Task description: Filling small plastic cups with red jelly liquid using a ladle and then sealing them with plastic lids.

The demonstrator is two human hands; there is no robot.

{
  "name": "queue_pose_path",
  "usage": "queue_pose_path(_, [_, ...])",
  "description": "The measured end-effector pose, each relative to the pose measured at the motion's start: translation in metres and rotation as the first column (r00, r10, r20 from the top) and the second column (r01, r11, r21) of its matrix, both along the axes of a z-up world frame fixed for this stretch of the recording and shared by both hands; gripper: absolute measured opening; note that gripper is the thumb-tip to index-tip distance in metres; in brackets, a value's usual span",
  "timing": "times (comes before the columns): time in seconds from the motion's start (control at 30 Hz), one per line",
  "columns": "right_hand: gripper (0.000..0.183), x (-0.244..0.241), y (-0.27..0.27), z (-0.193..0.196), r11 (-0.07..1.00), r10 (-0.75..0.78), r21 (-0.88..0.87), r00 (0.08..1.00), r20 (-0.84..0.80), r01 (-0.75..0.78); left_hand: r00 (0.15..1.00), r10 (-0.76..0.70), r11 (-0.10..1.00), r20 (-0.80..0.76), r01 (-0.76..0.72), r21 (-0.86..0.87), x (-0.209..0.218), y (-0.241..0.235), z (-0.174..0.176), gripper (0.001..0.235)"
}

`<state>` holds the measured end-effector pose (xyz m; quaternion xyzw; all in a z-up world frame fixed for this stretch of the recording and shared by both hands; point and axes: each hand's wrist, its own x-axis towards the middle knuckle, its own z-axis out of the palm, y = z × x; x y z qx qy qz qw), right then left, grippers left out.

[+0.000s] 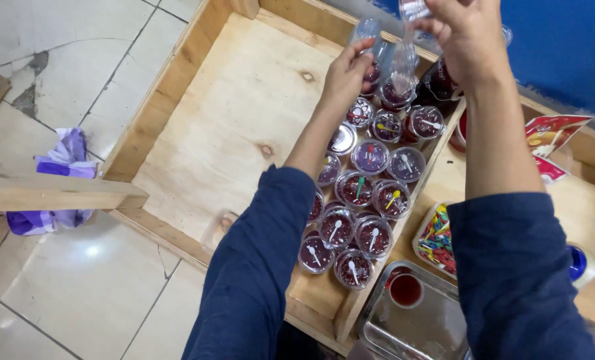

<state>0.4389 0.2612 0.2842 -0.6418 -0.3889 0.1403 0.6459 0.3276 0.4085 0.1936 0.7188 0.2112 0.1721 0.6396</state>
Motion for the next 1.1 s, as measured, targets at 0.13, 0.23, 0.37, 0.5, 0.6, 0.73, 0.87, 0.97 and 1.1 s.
queue_pose_path(0.13, [0.066,-0.064,-0.041,0.007,0.989,0.059,0.149,0.892,-0.448,0.009,0.990,-0.127,0.902,0.059,0.140,-0.409,-0.067,-0.048,0.035,0.059])
queue_pose_path(0.23, [0.062,-0.116,-0.083,-0.026,0.965,0.077,0.242,0.772,-0.631,0.102,0.975,-0.183,0.876,0.130,0.221,-0.429,-0.130,-0.091,0.055,0.080])
queue_pose_path(0.37, [0.056,-0.205,-0.138,-0.057,0.942,0.019,0.242,0.685,-0.728,0.231,0.958,-0.252,0.869,0.135,0.286,-0.405,-0.193,-0.148,0.049,0.099])
queue_pose_path(0.5, [0.055,-0.281,-0.193,-0.070,0.917,-0.036,0.214,0.605,-0.795,0.336,0.946,-0.321,0.883,-0.051,0.279,-0.378,-0.241,-0.181,0.049,0.090])
queue_pose_path(0.6, [0.051,-0.315,-0.241,-0.096,0.911,-0.067,0.192,0.592,-0.803,0.365,0.908,-0.389,0.889,-0.153,0.327,-0.320,-0.265,-0.203,0.035,0.085])
queue_pose_path(0.73, [0.061,-0.357,-0.288,-0.069,0.955,-0.251,0.003,0.811,-0.529,0.297,0.855,-0.480,0.876,-0.196,0.459,-0.145,-0.292,-0.225,0.029,0.082])
queue_pose_path(0.87, [0.040,-0.387,-0.329,-0.053,0.958,-0.276,-0.137,0.940,-0.201,0.252,0.776,-0.595,0.803,-0.211,0.586,-0.109,-0.319,-0.241,0.061,0.078])
queue_pose_path(0.97, [0.034,-0.412,-0.345,-0.041,0.933,-0.352,-0.071,0.855,-0.380,0.353,0.819,-0.565,0.817,-0.101,0.538,-0.208,-0.338,-0.252,0.079,0.073])
queue_pose_path(1.1, [0.028,-0.448,-0.358,-0.031,0.886,-0.438,-0.051,0.796,-0.419,0.461,0.940,-0.324,0.781,0.109,0.331,-0.529,-0.359,-0.242,0.067,0.069])
